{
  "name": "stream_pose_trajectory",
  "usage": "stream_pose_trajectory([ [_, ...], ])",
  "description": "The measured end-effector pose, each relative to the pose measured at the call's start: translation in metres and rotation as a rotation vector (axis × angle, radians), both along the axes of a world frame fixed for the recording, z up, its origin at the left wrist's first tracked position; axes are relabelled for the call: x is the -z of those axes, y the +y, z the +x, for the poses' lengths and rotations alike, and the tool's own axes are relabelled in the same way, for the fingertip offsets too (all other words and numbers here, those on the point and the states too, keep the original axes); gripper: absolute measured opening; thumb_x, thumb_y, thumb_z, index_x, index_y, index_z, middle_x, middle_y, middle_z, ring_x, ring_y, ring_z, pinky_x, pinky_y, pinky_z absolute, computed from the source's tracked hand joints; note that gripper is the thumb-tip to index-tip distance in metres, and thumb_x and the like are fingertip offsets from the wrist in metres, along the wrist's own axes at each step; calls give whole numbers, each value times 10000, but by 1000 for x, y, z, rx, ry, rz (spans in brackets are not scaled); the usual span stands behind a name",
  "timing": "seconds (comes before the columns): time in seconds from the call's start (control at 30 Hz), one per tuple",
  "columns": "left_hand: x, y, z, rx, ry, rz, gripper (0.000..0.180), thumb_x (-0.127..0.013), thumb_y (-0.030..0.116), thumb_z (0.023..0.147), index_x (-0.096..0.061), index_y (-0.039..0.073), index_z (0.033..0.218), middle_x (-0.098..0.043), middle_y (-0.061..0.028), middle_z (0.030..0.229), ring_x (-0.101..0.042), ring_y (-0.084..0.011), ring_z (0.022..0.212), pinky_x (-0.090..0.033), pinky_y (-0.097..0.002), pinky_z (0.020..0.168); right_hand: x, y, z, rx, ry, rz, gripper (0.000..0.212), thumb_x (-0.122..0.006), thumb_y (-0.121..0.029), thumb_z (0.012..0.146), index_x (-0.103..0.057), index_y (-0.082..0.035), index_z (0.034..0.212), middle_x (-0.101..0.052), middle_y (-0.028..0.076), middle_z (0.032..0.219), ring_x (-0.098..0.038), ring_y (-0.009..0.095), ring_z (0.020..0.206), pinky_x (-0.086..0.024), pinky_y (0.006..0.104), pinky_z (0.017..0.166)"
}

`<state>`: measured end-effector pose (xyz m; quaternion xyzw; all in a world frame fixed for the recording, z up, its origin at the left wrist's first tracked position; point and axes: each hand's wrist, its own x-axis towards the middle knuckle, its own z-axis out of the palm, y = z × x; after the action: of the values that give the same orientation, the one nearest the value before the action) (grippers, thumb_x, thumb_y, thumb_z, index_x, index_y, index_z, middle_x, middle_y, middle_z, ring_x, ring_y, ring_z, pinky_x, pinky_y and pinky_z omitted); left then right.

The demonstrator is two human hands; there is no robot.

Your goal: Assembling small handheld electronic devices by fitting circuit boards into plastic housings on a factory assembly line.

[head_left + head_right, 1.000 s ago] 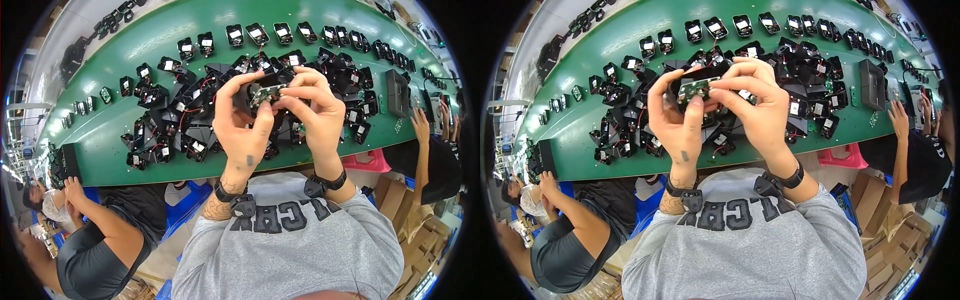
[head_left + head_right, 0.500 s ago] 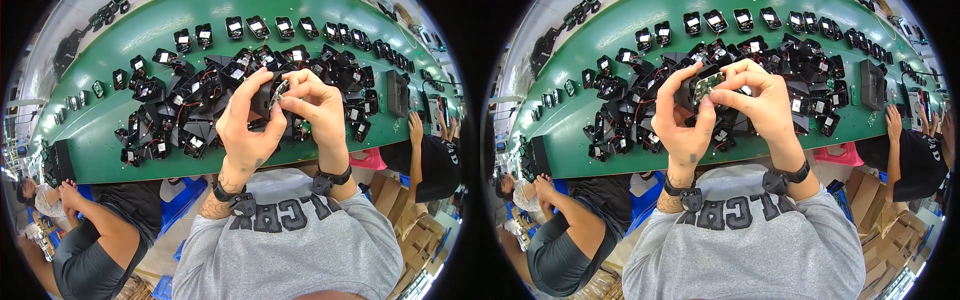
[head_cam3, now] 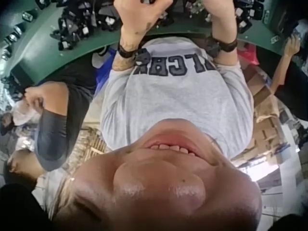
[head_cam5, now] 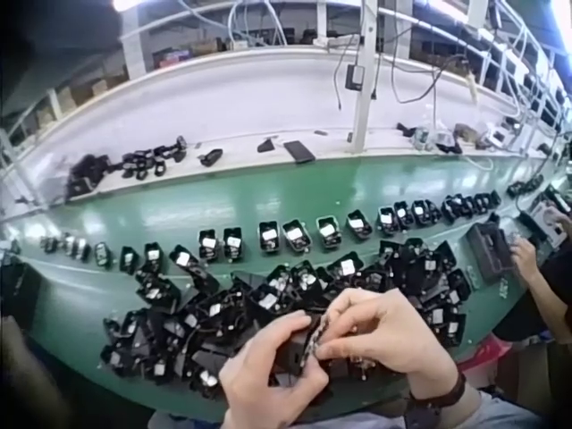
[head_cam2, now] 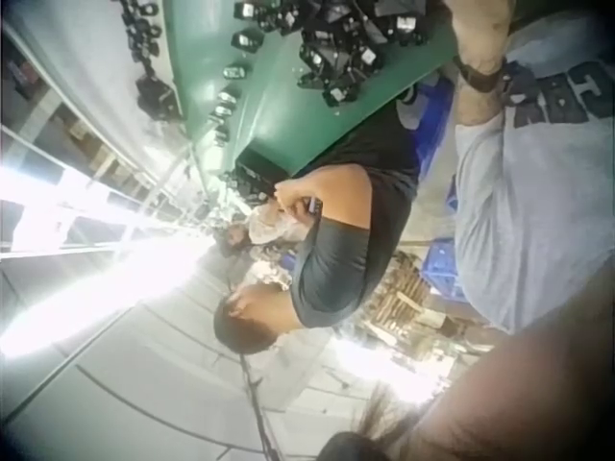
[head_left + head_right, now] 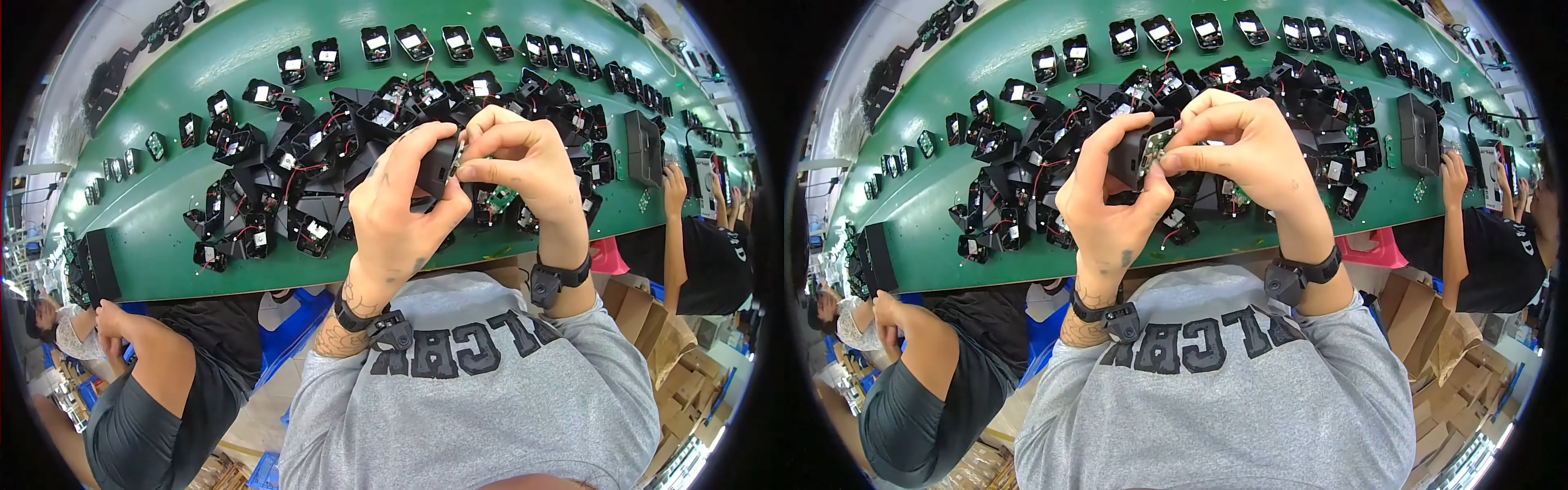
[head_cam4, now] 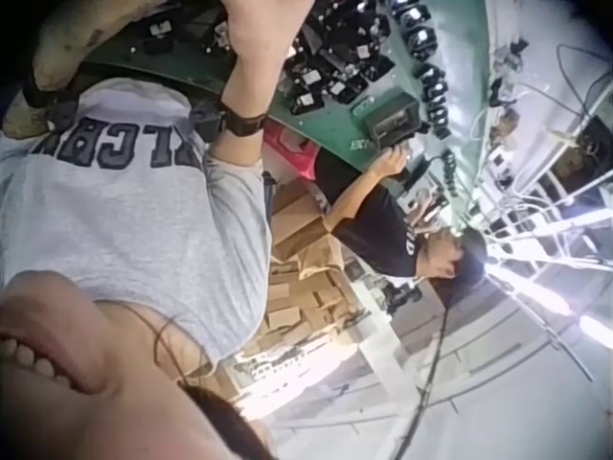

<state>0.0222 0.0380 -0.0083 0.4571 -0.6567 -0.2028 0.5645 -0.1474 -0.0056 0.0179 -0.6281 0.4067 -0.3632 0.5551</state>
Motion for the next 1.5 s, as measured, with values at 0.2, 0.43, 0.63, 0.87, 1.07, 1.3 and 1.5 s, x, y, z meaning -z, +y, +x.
stream_pose_trajectory([
  [0.2,5,3,-4,78,83,116,458,-687,1,682,-607,44,1131,-655,-102,944,-657,-152,725,-561,-260,603,19,2,-3,75,-207,154,264,-782,47,626,-632,-8,837,-575,26,897,-590,114,798,-487,245,714],
  [0.43,-7,4,-6,281,606,507,630,-604,-43,764,-341,49,1329,-654,-118,907,-683,-161,725,-579,-264,618,13,2,-14,0,-137,149,273,-770,16,684,-622,13,914,-606,28,914,-616,120,835,-511,255,769],
  [0.63,15,-6,-2,208,523,458,472,-635,14,807,-392,66,1208,-657,-99,867,-658,-117,702,-538,-245,606,15,25,-3,232,-65,118,183,-686,34,785,-651,49,964,-658,75,972,-639,141,901,-513,264,823],
  [0.87,14,-8,-12,169,380,420,396,-653,37,849,-497,81,1211,-653,-61,888,-624,-85,761,-522,-235,668,35,20,-9,164,-205,167,215,-691,6,797,-646,16,1008,-619,31,963,-595,94,883,-487,235,777],
  [1.07,17,-8,-16,160,391,430,383,-642,19,863,-488,69,1210,-588,-19,987,-576,-44,798,-451,-159,640,35,15,-7,253,-187,71,227,-675,-31,828,-614,-8,1045,-620,11,897,-576,66,796,-455,206,670],
  [1.3,0,-12,7,652,646,876,484,-605,34,875,-436,111,1322,-586,-64,1065,-602,-154,955,-579,-367,787,41,0,-25,169,-439,263,163,-656,-114,872,-600,-30,1000,-631,-3,823,-569,45,663,-439,174,577],
  [1.5,7,-15,4,534,382,677,446,-583,-18,850,-485,93,1271,-616,-49,988,-617,-100,806,-535,-244,659,38,5,-14,165,-509,305,168,-674,-112,855,-629,-16,985,-653,16,797,-584,53,638,-441,178,537],
])
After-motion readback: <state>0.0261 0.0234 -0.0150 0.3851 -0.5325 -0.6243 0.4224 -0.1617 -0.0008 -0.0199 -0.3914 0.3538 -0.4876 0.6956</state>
